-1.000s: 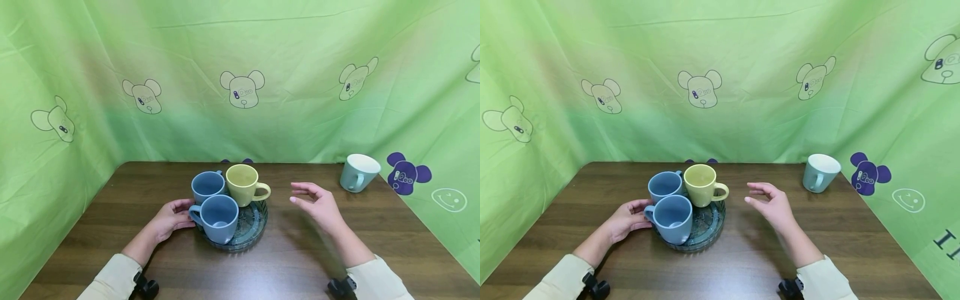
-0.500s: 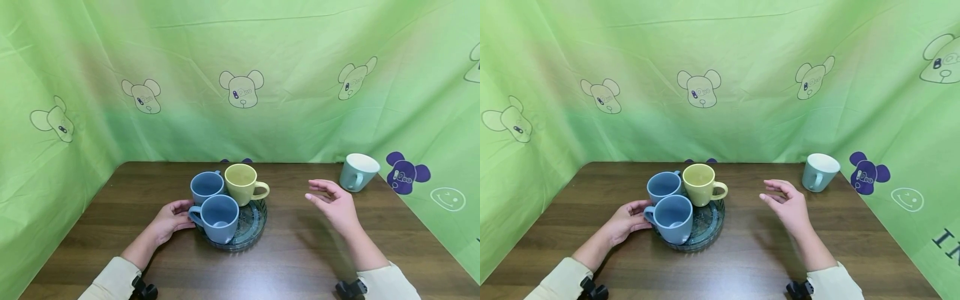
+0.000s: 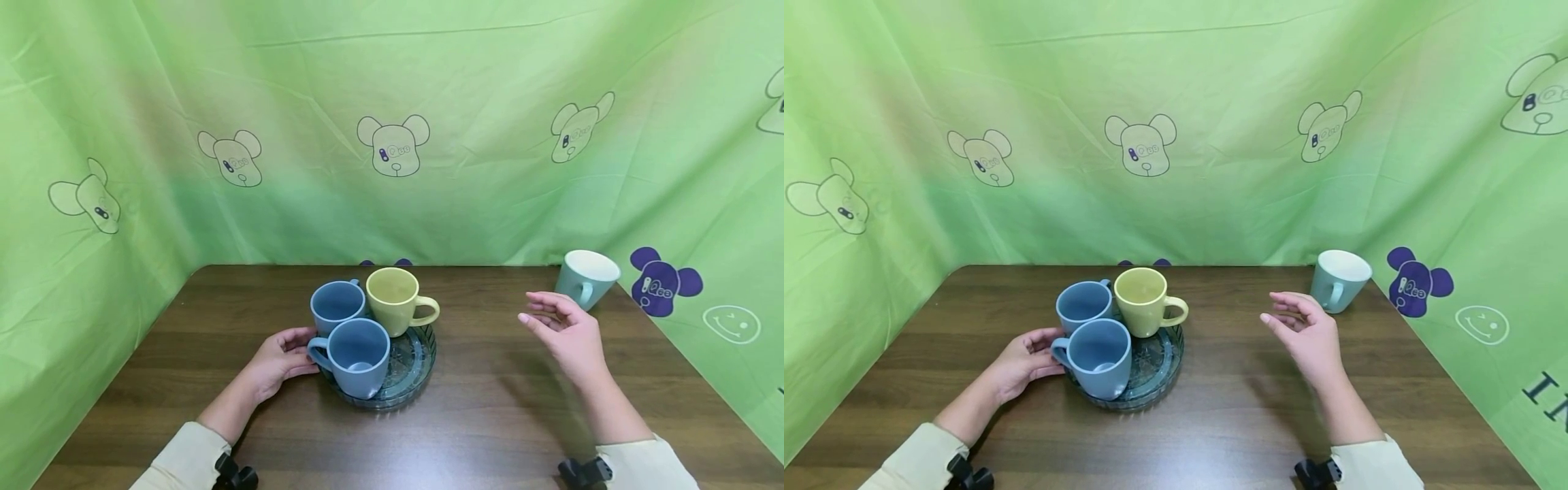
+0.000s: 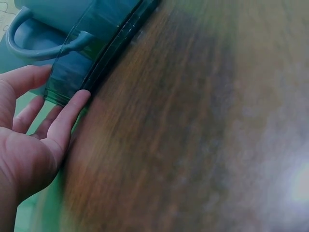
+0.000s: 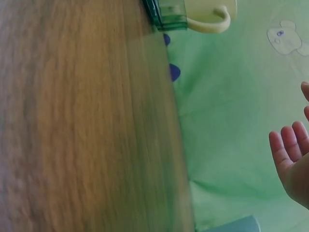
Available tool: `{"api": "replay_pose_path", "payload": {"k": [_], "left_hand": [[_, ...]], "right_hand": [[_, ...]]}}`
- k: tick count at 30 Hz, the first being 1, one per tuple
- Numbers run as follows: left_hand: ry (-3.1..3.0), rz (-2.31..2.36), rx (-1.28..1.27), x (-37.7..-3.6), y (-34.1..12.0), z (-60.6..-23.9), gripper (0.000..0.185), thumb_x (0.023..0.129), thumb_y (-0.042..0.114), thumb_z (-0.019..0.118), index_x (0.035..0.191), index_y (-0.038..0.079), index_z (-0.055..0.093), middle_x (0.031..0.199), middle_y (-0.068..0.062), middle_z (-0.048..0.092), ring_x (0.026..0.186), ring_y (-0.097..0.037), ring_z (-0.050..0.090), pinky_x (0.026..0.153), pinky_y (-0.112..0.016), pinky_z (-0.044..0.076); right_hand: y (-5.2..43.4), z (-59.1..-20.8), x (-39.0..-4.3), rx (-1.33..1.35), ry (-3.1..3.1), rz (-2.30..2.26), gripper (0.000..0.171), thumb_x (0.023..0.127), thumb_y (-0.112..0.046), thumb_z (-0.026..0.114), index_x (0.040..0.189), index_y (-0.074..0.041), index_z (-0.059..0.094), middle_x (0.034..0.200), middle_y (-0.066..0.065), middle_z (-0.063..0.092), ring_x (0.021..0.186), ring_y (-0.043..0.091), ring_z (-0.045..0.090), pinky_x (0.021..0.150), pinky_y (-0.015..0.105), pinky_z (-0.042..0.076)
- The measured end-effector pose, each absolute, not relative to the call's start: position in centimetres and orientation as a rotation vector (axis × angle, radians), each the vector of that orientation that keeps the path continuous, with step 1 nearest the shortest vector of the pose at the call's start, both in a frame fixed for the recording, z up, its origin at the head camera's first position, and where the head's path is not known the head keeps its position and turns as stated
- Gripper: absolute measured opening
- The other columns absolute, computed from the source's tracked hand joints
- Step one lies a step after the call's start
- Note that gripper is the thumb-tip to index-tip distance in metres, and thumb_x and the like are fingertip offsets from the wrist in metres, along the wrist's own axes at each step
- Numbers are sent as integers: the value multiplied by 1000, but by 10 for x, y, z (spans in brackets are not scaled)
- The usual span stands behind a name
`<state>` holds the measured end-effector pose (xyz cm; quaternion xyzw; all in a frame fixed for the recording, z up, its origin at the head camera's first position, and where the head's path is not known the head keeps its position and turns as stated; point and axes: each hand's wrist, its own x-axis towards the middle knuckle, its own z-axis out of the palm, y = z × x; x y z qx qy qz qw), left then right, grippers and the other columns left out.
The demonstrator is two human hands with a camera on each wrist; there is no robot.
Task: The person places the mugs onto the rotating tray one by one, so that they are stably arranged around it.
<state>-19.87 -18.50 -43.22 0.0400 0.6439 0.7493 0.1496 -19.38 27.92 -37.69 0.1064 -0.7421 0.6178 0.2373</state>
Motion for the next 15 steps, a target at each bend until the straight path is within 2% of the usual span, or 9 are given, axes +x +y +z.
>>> {"api": "replay_pose_path", "payload": {"k": [6, 15], "left_hand": [[1847, 2156, 103, -198, -184, -431, 57, 88, -10, 63, 139, -13, 38, 120, -16, 54, 97, -17, 65, 86, -41, 56], [1845, 2174, 86, -197, -182, -432, 60, 86, -11, 64, 139, -14, 37, 120, -16, 54, 96, -16, 65, 85, -41, 56]], "right_hand": [[290, -381, -197, 203, -2057, 1627, 41, 79, 12, 74, 117, 11, 62, 102, -10, 67, 93, 5, 64, 78, 12, 52], [298, -381, -200, 125, -1965, 1666, 45, 77, 15, 74, 117, -4, 65, 105, -7, 66, 91, 5, 64, 79, 12, 51]]}}
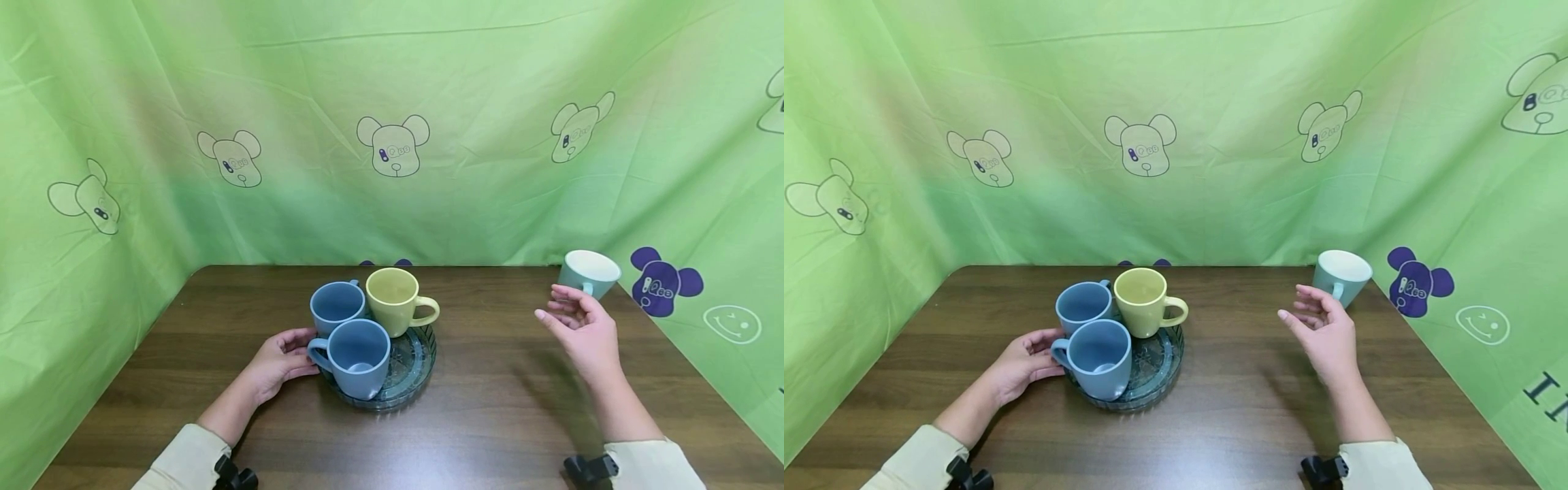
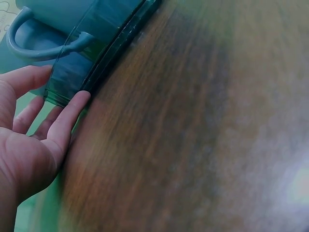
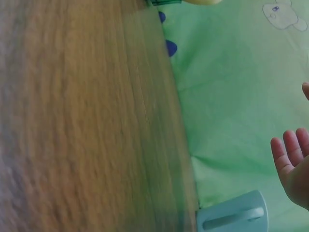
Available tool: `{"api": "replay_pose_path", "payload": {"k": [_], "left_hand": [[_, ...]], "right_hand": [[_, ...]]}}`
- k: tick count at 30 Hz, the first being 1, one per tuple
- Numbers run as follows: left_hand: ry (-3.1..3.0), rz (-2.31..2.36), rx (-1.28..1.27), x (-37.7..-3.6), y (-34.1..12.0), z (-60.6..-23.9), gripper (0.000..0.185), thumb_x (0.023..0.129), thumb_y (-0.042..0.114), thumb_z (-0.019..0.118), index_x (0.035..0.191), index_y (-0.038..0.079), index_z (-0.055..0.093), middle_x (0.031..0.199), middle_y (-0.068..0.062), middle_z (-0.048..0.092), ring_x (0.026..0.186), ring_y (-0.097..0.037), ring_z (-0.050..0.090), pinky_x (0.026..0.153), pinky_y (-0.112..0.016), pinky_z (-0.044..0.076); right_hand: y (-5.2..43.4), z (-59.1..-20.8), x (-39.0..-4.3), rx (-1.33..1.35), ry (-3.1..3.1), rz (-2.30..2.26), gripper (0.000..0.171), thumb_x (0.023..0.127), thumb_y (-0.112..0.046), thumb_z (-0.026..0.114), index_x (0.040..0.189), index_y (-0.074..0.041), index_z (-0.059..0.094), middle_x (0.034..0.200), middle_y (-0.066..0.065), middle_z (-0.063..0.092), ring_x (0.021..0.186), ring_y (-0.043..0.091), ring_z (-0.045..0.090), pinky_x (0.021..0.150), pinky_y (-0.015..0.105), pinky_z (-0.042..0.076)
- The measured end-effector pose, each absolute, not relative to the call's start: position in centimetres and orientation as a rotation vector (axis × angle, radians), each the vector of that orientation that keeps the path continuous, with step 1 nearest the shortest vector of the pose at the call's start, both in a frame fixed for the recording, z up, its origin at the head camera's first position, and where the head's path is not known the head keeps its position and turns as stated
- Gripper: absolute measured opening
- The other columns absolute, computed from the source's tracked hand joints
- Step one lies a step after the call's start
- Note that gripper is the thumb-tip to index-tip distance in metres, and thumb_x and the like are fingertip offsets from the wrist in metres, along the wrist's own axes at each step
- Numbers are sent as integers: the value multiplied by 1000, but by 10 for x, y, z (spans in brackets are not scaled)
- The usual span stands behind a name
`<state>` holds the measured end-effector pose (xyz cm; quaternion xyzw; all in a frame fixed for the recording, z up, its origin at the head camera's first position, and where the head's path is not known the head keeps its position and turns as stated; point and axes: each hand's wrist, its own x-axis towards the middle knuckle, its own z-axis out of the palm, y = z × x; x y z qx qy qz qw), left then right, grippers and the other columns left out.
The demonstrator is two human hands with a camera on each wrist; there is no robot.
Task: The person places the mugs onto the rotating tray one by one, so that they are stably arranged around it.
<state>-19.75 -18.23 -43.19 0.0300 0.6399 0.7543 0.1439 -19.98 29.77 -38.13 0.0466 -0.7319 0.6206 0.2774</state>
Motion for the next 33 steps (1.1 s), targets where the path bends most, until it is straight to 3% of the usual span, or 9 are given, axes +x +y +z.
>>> {"api": "replay_pose_path", "payload": {"k": [14, 26, 33], "left_hand": [[1844, 2173, 93, -197, -183, -433, 60, 86, -12, 62, 140, -14, 35, 121, -17, 53, 96, -17, 65, 85, -42, 56], [1853, 2159, 96, -197, -183, -431, 61, 86, -11, 63, 140, -14, 36, 119, -16, 55, 97, -17, 64, 86, -42, 56], [1847, 2164, 88, -197, -183, -431, 61, 86, -12, 63, 140, -14, 36, 118, -16, 55, 96, -17, 64, 85, -42, 56]], "right_hand": [[320, -386, -210, -116, -1851, 1733, 47, 75, 14, 75, 113, -11, 66, 104, -6, 64, 91, 6, 62, 76, 9, 49], [338, -393, -222, -355, -1772, 1765, 51, 68, 16, 78, 112, -7, 67, 95, -4, 64, 87, 6, 62, 69, 6, 49], [346, -393, -229, -487, -1881, 1645, 56, 70, 7, 82, 120, -13, 65, 100, -8, 59, 85, 2, 59, 67, 5, 46]]}}
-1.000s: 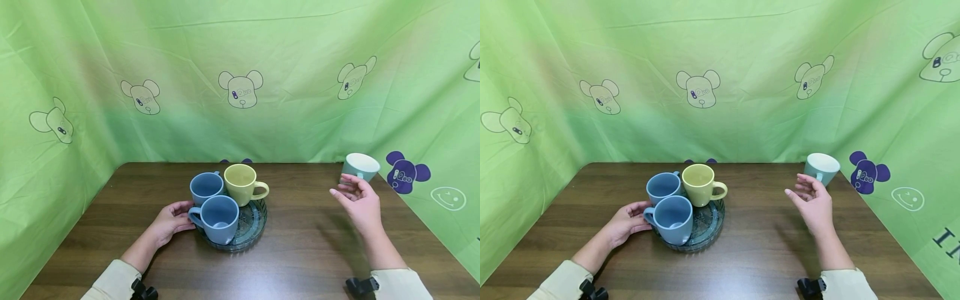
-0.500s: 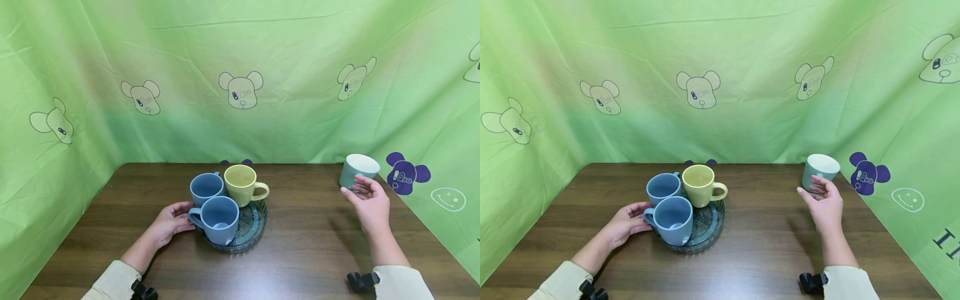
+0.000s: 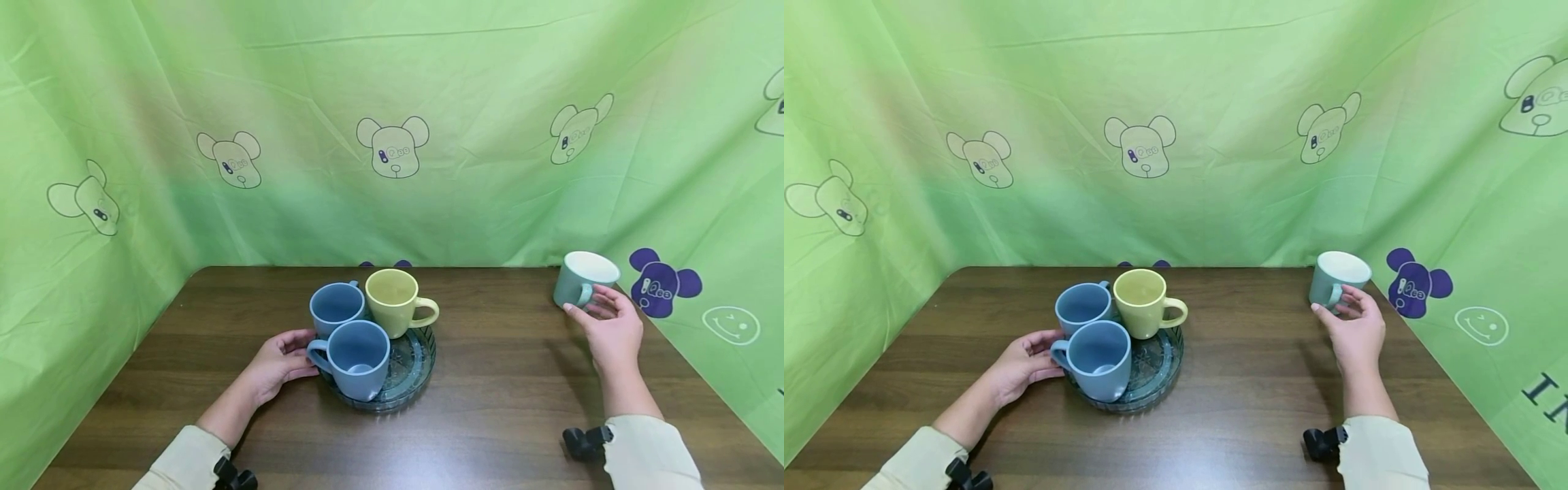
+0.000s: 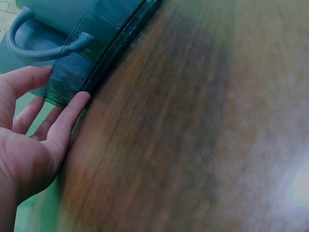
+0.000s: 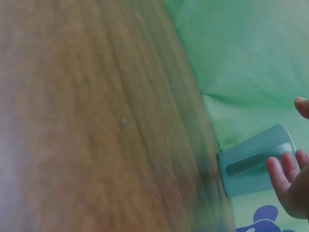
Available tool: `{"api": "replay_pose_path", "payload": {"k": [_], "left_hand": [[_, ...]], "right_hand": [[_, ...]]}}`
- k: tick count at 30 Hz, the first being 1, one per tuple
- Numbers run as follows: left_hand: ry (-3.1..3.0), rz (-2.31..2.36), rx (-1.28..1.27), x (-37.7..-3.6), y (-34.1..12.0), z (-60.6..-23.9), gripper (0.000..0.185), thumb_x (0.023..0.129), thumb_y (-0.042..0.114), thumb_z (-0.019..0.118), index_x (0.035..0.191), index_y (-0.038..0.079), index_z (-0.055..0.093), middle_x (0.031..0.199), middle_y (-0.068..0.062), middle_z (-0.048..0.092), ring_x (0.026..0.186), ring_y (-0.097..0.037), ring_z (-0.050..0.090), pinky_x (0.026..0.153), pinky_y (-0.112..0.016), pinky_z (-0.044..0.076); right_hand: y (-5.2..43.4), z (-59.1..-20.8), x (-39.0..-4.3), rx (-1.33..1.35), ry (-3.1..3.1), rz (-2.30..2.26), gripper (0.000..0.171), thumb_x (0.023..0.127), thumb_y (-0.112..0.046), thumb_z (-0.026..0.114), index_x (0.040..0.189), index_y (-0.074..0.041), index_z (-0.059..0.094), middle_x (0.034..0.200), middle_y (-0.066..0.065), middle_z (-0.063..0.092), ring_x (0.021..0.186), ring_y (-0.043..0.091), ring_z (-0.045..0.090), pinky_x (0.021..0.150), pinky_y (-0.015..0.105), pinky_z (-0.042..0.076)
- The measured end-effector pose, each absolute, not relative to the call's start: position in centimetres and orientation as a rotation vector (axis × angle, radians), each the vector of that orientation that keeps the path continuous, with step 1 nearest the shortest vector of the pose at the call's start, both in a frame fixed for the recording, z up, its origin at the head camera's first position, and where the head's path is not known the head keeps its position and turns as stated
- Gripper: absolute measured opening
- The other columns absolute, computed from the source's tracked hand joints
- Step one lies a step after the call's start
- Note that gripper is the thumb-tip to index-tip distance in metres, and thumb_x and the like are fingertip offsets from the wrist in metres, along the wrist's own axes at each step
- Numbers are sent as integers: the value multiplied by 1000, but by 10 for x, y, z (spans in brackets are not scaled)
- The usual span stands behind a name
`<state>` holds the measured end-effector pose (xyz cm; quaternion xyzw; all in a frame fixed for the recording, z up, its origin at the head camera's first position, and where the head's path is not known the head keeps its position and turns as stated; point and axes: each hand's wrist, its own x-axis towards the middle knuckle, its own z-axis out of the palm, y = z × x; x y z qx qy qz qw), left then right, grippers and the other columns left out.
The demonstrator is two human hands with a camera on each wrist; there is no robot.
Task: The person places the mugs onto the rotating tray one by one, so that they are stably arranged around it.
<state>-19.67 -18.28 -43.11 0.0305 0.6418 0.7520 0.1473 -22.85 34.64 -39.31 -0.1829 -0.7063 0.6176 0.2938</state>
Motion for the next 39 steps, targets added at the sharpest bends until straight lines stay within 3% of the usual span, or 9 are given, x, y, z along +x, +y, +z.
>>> {"api": "replay_pose_path", "payload": {"k": [10, 21, 27, 29, 39], "left_hand": [[1858, 2161, 92, -198, -184, -433, 60, 86, -11, 64, 140, -14, 37, 119, -16, 55, 97, -17, 64, 86, -42, 56], [1860, 2162, 94, -198, -184, -434, 60, 86, -11, 65, 139, -14, 37, 118, -15, 56, 97, -17, 64, 85, -42, 56], [1860, 2165, 99, -198, -183, -434, 60, 86, -11, 64, 139, -14, 37, 118, -15, 56, 97, -17, 64, 85, -42, 56], [1861, 2165, 99, -198, -184, -434, 60, 86, -11, 64, 139, -14, 37, 118, -15, 56, 97, -17, 64, 85, -42, 56], [1854, 2169, 98, -197, -183, -433, 59, 86, -11, 64, 138, -14, 37, 114, -14, 57, 95, -17, 65, 84, -42, 56]], "right_hand": [[354, -400, -238, -598, -1958, 1591, 48, 73, -3, 83, 114, -18, 61, 98, -9, 54, 79, -1, 55, 65, 6, 45], [353, -406, -250, -645, -1811, 1731, 45, 72, 10, 78, 100, -18, 57, 99, -5, 50, 91, 6, 48, 52, 10, 50], [355, -409, -251, -646, -1767, 1792, 42, 77, 13, 71, 99, -20, 58, 98, -2, 50, 75, 0, 54, 52, 13, 52], [357, -410, -251, -653, -1767, 1805, 41, 78, 12, 71, 100, -21, 59, 96, -2, 51, 71, -1, 54, 52, 13, 52], [361, -418, -257, -687, -1961, 1545, 29, 82, -9, 75, 100, -25, 58, 91, -12, 51, 86, 0, 49, 59, 7, 46]]}}
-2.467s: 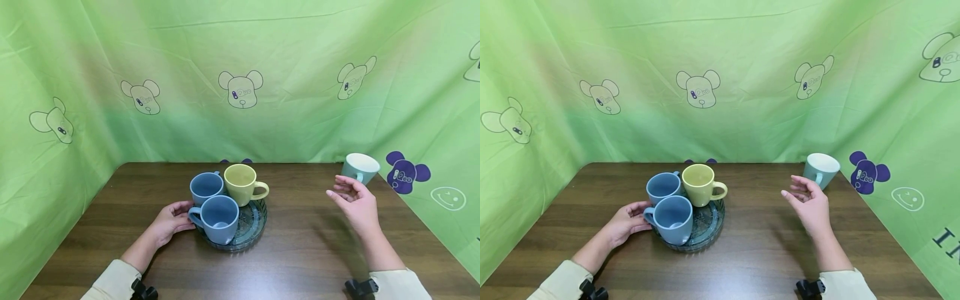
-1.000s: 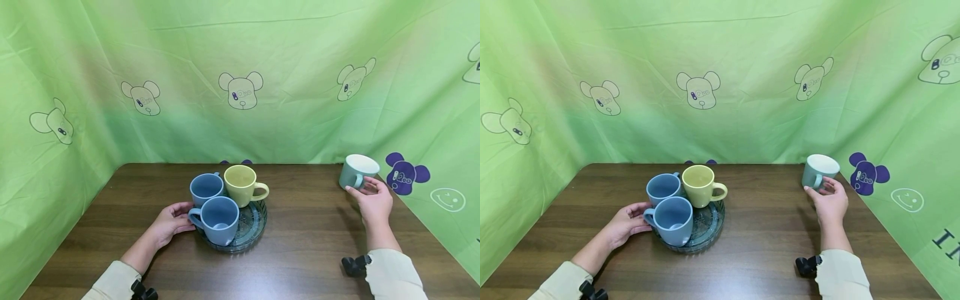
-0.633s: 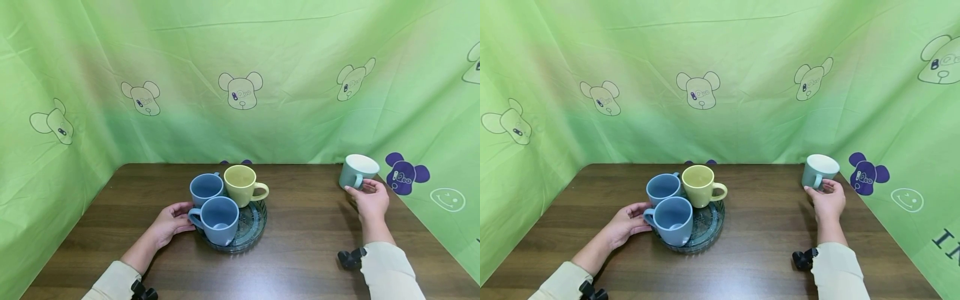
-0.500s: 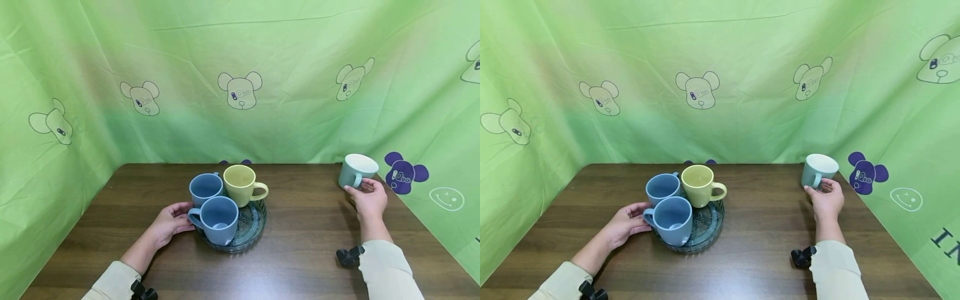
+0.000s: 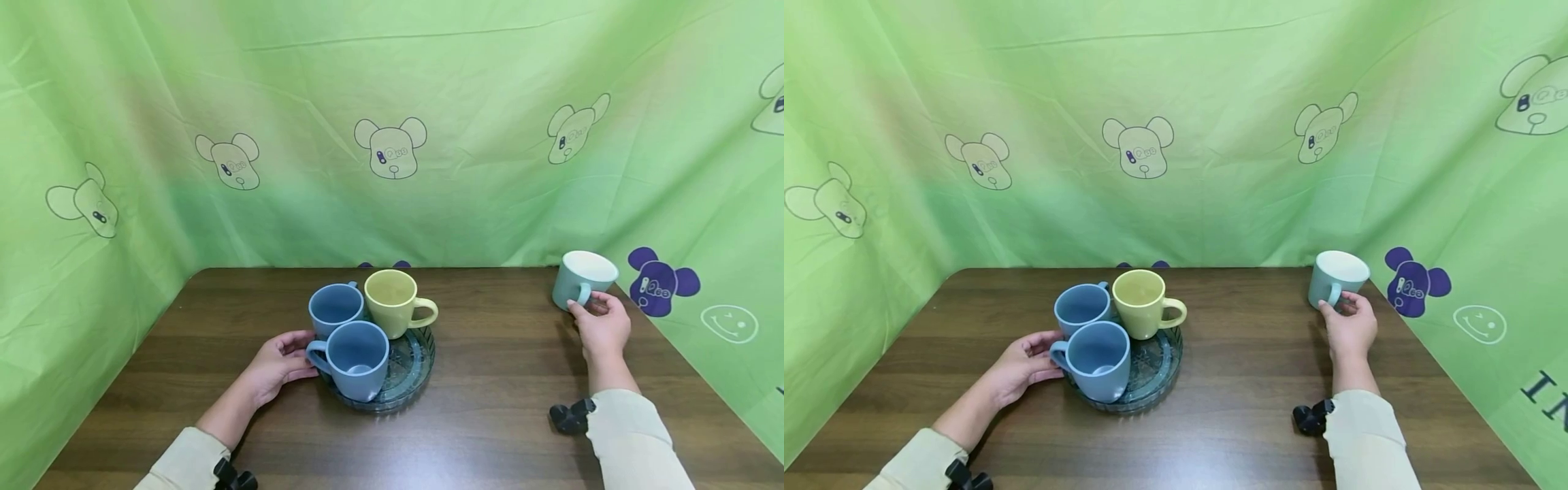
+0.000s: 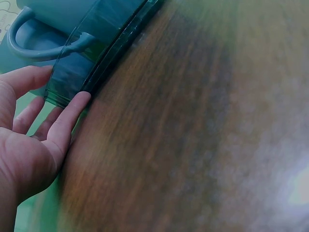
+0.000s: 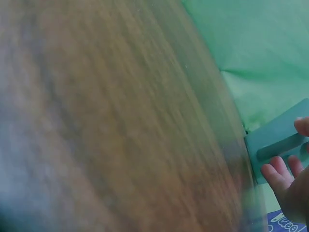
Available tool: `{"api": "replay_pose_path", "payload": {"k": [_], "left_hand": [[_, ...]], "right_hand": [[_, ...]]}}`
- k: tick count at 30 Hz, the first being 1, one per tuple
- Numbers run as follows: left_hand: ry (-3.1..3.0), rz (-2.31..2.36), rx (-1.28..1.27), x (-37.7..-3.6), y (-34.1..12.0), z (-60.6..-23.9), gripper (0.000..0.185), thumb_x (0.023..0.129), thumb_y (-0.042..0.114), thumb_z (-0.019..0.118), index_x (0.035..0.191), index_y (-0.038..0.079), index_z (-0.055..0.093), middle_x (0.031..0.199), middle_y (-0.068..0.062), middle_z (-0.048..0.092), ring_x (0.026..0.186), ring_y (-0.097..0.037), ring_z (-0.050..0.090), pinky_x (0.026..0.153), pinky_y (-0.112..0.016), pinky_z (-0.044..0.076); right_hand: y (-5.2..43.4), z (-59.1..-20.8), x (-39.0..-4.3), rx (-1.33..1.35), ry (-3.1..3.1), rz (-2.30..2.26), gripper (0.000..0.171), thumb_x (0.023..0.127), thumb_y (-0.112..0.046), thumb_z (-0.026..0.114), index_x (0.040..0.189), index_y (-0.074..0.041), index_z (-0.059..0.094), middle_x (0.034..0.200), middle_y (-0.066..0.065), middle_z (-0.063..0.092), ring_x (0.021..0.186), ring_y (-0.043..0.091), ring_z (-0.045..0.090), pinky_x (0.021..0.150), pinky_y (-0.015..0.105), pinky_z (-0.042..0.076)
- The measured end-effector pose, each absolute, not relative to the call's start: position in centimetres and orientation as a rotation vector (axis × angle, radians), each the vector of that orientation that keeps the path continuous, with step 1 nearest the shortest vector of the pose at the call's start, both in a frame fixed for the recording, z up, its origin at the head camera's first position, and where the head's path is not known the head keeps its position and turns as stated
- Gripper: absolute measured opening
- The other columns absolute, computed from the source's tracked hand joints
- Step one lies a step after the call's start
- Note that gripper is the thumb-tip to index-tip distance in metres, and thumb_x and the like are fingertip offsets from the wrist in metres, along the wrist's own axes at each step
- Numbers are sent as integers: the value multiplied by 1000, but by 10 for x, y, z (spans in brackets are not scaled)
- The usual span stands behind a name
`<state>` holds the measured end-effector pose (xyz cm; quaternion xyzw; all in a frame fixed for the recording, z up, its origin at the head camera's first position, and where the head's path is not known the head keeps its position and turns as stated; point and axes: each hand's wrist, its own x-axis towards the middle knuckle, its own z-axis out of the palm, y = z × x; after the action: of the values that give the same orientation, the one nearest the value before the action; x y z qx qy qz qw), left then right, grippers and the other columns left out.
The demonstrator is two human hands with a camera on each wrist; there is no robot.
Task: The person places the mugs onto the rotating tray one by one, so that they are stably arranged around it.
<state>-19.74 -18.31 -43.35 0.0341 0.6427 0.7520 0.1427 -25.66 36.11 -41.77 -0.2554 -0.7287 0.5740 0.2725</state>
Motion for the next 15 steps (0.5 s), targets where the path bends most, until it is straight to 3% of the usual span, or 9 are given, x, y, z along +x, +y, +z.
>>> {"api": "replay_pose_path", "payload": {"k": [10, 15], "left_hand": [[1859, 2168, 100, -197, -183, -434, 59, 86, -11, 64, 138, -14, 38, 114, -13, 58, 95, -17, 65, 85, -43, 56], [1857, 2170, 103, -197, -183, -434, 59, 85, -12, 64, 138, -15, 38, 113, -13, 58, 95, -17, 64, 84, -43, 57]], "right_hand": [[375, -418, -255, -621, -1869, 1683, 29, 86, 5, 60, 98, -21, 56, 81, -12, 53, 60, -6, 55, 53, 10, 50], [380, -417, -255, -538, -1783, 1813, 31, 88, 10, 55, 99, -19, 56, 77, -12, 56, 62, -3, 58, 54, 11, 52]]}}
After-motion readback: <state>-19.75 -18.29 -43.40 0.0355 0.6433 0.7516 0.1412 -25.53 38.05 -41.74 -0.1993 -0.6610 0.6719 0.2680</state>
